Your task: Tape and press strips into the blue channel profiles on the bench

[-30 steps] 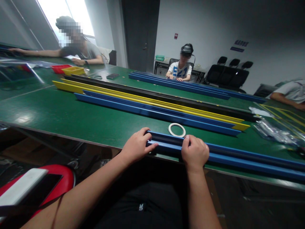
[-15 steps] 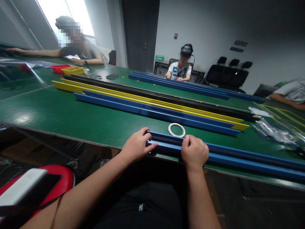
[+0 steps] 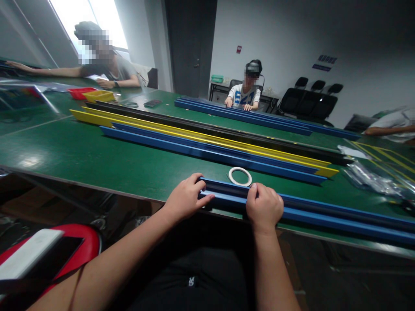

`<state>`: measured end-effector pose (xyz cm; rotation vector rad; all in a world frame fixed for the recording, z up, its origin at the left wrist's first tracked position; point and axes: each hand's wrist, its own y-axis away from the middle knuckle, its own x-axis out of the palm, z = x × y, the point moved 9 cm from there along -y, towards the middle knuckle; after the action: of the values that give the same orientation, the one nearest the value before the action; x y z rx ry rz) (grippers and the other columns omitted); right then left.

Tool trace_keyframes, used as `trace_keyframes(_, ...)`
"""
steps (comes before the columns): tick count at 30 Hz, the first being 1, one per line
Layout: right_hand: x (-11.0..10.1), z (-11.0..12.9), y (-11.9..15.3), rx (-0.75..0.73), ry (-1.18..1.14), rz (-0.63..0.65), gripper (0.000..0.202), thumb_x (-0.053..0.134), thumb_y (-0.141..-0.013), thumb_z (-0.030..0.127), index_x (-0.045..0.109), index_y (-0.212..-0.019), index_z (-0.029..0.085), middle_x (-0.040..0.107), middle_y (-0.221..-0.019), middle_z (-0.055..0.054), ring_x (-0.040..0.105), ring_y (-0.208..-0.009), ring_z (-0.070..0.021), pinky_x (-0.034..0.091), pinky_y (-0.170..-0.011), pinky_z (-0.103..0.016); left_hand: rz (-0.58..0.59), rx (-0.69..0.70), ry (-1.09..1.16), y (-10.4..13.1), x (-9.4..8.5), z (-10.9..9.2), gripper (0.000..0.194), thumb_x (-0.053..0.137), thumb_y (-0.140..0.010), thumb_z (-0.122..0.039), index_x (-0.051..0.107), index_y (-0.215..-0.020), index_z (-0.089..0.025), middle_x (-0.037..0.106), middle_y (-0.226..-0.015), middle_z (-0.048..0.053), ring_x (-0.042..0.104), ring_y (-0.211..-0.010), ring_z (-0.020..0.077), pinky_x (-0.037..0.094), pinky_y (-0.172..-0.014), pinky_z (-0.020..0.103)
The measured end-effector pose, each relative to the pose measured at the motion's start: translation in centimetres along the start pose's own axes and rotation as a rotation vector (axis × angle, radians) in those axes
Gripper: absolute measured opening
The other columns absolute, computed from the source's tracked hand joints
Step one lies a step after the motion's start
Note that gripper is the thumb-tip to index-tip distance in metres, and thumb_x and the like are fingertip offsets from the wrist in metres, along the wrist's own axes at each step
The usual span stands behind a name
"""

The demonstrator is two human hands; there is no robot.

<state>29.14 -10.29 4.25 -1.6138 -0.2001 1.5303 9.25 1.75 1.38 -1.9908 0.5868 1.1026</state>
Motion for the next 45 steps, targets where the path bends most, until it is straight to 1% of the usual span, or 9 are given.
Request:
trace_keyframes(11, 0.16, -0.06, -0.03, -0.001, 0.004, 0.013, 0.031, 0.042, -0.097, 0.034, 0.067, -0.084, 0.020, 0.068, -0.080, -0.004, 0.055, -0.079, -0.0183, 0.029, -0.076, -0.033, -0.013, 0.009, -0.007, 0.00, 0.03, -0.03, 0.037, 0.052, -0.091, -0.055, 0.061, -0.090, -0.019, 0.053, -0.131, 0.012, 0.060, -0.110, 0.0268, 0.050, -0.094, 0.042)
trace_keyframes(20, 0.08, -0.07, -0.01, 0.000, -0.008, 0.008, 0.031, 0.043, -0.097, 0.034, 0.067, -0.084, 0.020, 0.068, -0.080, -0.005, 0.055, -0.080, -0.0185, 0.029, -0.076, -0.033, 0.001, 0.010, -0.031, 0.02, 0.15, 0.00, 0.038, 0.051, -0.091, -0.056, 0.061, -0.091, -0.020, 0.053, -0.131, 0.011, 0.060, -0.109, 0.0262, 0.050, -0.093, 0.041)
trace_keyframes(32, 0.13, -0.07, -0.02, 0.004, 0.012, 0.021, 0.030, 0.043, -0.097, 0.034, 0.066, -0.083, 0.021, 0.068, -0.079, -0.003, 0.055, -0.080, -0.0182, 0.029, -0.076, -0.033, 0.002, 0.007, -0.014, 0.02, 0.13, 0.04, 0.038, 0.050, -0.091, -0.056, 0.061, -0.091, -0.019, 0.053, -0.131, 0.012, 0.060, -0.109, 0.0266, 0.051, -0.092, 0.042)
trace_keyframes(45, 0.08, 0.01, -0.05, 0.003, 0.022, 0.017, 0.029, 0.044, -0.097, 0.034, 0.067, -0.083, 0.021, 0.068, -0.079, -0.003, 0.055, -0.079, -0.0180, 0.028, -0.076, -0.033, -0.010, 0.003, -0.003, 0.03, 0.09, 0.04, 0.037, 0.052, -0.091, -0.055, 0.063, -0.091, -0.019, 0.053, -0.130, 0.012, 0.060, -0.108, 0.0264, 0.051, -0.092, 0.041)
